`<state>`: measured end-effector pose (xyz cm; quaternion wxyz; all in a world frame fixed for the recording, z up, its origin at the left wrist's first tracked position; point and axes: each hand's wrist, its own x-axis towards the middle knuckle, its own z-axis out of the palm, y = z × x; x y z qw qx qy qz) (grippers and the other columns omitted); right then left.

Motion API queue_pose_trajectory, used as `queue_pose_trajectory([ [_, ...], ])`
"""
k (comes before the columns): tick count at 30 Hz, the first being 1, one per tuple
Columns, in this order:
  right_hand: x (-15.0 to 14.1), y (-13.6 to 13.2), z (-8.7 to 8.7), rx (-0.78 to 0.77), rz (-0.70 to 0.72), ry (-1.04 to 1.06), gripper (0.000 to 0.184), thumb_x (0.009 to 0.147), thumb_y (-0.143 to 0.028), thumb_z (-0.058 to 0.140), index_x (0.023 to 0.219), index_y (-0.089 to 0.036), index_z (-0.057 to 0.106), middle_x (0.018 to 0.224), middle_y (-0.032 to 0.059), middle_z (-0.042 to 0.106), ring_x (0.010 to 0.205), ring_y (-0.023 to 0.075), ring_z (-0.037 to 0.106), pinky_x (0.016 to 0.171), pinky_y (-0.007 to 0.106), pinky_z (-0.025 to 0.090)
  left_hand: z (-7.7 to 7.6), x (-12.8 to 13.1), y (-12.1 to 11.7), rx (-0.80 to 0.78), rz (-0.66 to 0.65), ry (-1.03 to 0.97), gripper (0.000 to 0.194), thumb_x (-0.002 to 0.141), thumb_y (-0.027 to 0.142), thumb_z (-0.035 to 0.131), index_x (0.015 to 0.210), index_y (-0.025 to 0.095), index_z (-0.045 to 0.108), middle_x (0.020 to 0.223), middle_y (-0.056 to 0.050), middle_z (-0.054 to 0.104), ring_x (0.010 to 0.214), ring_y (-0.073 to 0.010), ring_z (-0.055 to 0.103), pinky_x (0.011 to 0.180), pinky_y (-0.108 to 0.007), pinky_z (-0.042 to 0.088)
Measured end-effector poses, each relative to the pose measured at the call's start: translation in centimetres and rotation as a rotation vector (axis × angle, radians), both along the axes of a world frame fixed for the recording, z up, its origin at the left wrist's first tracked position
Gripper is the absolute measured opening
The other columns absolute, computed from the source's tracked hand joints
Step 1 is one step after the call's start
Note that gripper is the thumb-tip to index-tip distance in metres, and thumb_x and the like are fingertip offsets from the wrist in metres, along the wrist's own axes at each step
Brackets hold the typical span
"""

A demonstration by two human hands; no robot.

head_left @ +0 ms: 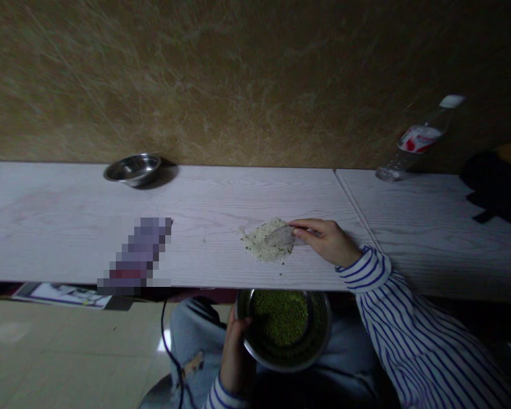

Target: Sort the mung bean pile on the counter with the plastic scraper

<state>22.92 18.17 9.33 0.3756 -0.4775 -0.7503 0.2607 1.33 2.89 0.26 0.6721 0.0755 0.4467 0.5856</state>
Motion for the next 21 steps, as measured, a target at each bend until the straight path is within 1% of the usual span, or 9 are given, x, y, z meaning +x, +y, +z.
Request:
queue_pose_trajectory([
  [4,0.6,-0.6,-0.5,0.055,-0.111,-0.003,0.027,0.091,-0.031,0.06,0.109,-0.024,0.079,0.111,0.0074,0.079,0.102,0.0253,0.074,0.094,0.042,0.059,-0.3,0.1,-0.1,-0.011,-0.003,0.036,0.052,0.068,0.029,0.071,0.12,0.026,0.073,0.111,-0.006,0.076,0.126,-0.0336,0.059,0.111,-0.046,0.041],
  [6,0.7,-0.7,-0.7,0.055,-0.137,-0.009,0.027,0.091,-0.032,0.06,0.109,-0.024,0.078,0.111,0.0074,0.079,0.102,0.0256,0.074,0.094,0.042,0.059,-0.3,0.1,-0.1,-0.017,-0.004,0.049,0.052,0.067,0.031,0.071,0.12,0.026,0.072,0.11,-0.006,0.076,0.125,-0.0333,0.06,0.11,-0.045,0.042],
  [9,0.5,-0.7,-0.8,0.046,-0.12,-0.018,0.027,0.091,-0.031,0.059,0.109,-0.023,0.078,0.11,0.0071,0.079,0.102,0.025,0.074,0.093,0.04,0.059,-0.2,0.2,-0.1,-0.027,-0.01,0.044,0.052,0.068,0.03,0.071,0.12,0.027,0.072,0.112,-0.006,0.076,0.124,-0.0337,0.06,0.109,-0.046,0.043],
  [13,0.2,-1.0,-0.4,0.055,-0.077,-0.052,0.028,0.092,-0.028,0.058,0.108,-0.022,0.078,0.109,0.0079,0.079,0.101,0.0246,0.074,0.094,0.04,0.059,-0.2,0.2,-0.2,-0.039,-0.005,0.029,0.05,0.068,0.029,0.071,0.118,0.026,0.073,0.114,-0.006,0.075,0.126,-0.0342,0.059,0.11,-0.047,0.042],
  [16,0.1,-1.2,-0.2,0.051,-0.061,-0.073,0.027,0.091,-0.026,0.057,0.108,-0.022,0.078,0.109,0.008,0.079,0.102,0.0247,0.074,0.094,0.04,0.059,-0.4,0.2,-0.3,-0.035,-0.001,0.023,0.047,0.068,0.029,0.071,0.115,0.025,0.074,0.113,-0.006,0.075,0.125,-0.0345,0.059,0.111,-0.048,0.042],
  [21,0.4,-1.7,-0.2,0.035,-0.038,-0.075,0.027,0.089,-0.024,0.058,0.107,-0.023,0.078,0.108,0.0066,0.08,0.1,0.0238,0.075,0.091,0.039,0.06,-0.7,0.1,-0.2,-0.022,-0.011,0.031,0.05,0.069,0.029,0.071,0.119,0.025,0.073,0.111,-0.006,0.076,0.123,-0.0353,0.061,0.11,-0.049,0.043],
])
